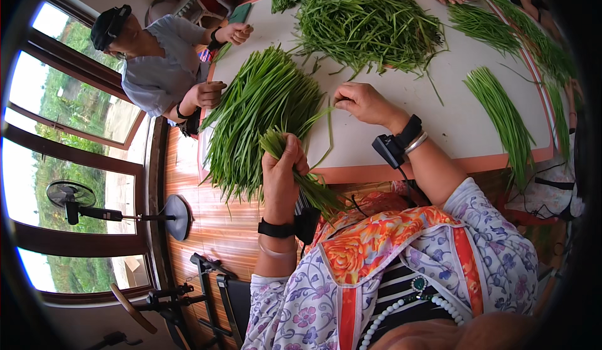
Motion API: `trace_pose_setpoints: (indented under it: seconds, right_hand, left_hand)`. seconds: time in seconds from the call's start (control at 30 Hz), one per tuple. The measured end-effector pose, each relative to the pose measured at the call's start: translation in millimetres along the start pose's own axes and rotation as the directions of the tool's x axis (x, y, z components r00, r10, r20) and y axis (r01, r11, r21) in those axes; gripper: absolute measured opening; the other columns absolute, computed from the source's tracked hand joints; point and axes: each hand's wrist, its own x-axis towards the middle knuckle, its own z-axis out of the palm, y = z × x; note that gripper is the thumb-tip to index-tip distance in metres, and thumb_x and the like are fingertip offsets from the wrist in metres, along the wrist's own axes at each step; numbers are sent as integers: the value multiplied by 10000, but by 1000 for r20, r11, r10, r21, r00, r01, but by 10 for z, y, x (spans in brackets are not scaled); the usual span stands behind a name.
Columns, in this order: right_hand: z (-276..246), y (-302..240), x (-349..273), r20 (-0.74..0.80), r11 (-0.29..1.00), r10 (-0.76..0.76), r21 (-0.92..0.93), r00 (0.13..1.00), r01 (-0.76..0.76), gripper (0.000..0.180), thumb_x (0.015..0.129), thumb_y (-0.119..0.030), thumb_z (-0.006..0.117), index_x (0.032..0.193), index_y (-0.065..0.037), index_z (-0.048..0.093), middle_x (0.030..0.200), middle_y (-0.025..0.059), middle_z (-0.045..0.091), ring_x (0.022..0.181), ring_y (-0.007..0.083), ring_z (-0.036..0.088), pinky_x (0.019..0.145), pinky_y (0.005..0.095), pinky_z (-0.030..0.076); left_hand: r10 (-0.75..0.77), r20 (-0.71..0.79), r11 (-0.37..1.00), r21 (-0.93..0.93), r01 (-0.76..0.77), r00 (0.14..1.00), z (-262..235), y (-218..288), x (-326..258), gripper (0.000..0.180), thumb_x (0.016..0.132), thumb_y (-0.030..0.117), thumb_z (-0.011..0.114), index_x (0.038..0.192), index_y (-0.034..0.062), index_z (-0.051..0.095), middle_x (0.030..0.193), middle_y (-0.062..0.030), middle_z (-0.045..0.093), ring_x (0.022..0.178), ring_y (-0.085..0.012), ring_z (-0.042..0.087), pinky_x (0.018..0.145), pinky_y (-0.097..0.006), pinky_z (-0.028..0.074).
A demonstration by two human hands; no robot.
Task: The person sorts through a bundle of green chives by hand, stripping away individual leaves and placing them into separate piles on the table.
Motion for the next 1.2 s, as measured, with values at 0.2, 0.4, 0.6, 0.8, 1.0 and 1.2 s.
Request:
trace_pose_setpoints:
  seconds: [0.2, 0.4, 0.6, 0.8, 1.0, 1.2]
  right_hand:
    - [-93, -196, -27, 192, 943, 86, 302, 978, -142, 170, 872, -151, 715, 881, -4, 631, 732, 47, 620, 677, 104, 536, 657, 274, 460]
    - [-57, -399, -17, 261, 831, 68, 519, 963, -199, 162, 885, -166, 728, 874, -32, 637, 750, -24, 609, 683, 41, 517, 604, 223, 442]
    - [21, -101, -28, 41, 906, 74, 415, 996, -84, 84, 911, -102, 658, 926, -21, 637, 822, 7, 612, 726, 96, 569, 654, 252, 484]
    - [248, -18, -53, 48, 945, -160, -282, 986, 167, 182, 809, -100, 697, 990, -116, 676, 1060, 49, 592, 1041, 271, 577, 828, 378, 519]
    - [235, -53, -5, 104, 942, -76, -317, 992, 105, 140, 782, -129, 729, 868, -101, 621, 1009, 51, 568, 1023, 264, 572, 815, 393, 522]
    - [168, -30, -18, 117, 915, -146, -362, 982, 179, 146, 789, -146, 728, 827, -98, 596, 923, 43, 581, 987, 253, 568, 793, 385, 498]
  left_hand:
    - [167, -10, 874, 464, -144, 986, 203, 31, 150, 163, 976, 122, 584, 1023, 3, 684, 726, 25, 595, 592, -31, 479, 516, -200, 365]
    - [285, 213, 517, 787, -337, 934, 138, -273, 297, 118, 889, 96, 669, 957, 1, 677, 775, -111, 674, 672, -125, 595, 631, -298, 485]
    - [121, -9, 873, 477, -102, 993, 164, 146, 82, 121, 948, 87, 602, 904, 1, 674, 721, -25, 655, 563, -46, 480, 515, -204, 356]
    - [201, -54, 977, 87, -196, 978, 137, 549, -264, 133, 984, 127, 540, 950, 20, 611, 762, -68, 605, 670, -110, 518, 617, -246, 415]
    - [206, 106, 978, -58, -200, 973, -16, 518, -269, 147, 997, 188, 545, 975, 42, 548, 720, -36, 498, 705, -158, 510, 652, -291, 437]
    - [-10, 34, 992, 123, 6, 999, -1, 129, -15, 145, 997, 192, 553, 959, 60, 599, 934, -98, 682, 682, -64, 521, 523, -199, 397]
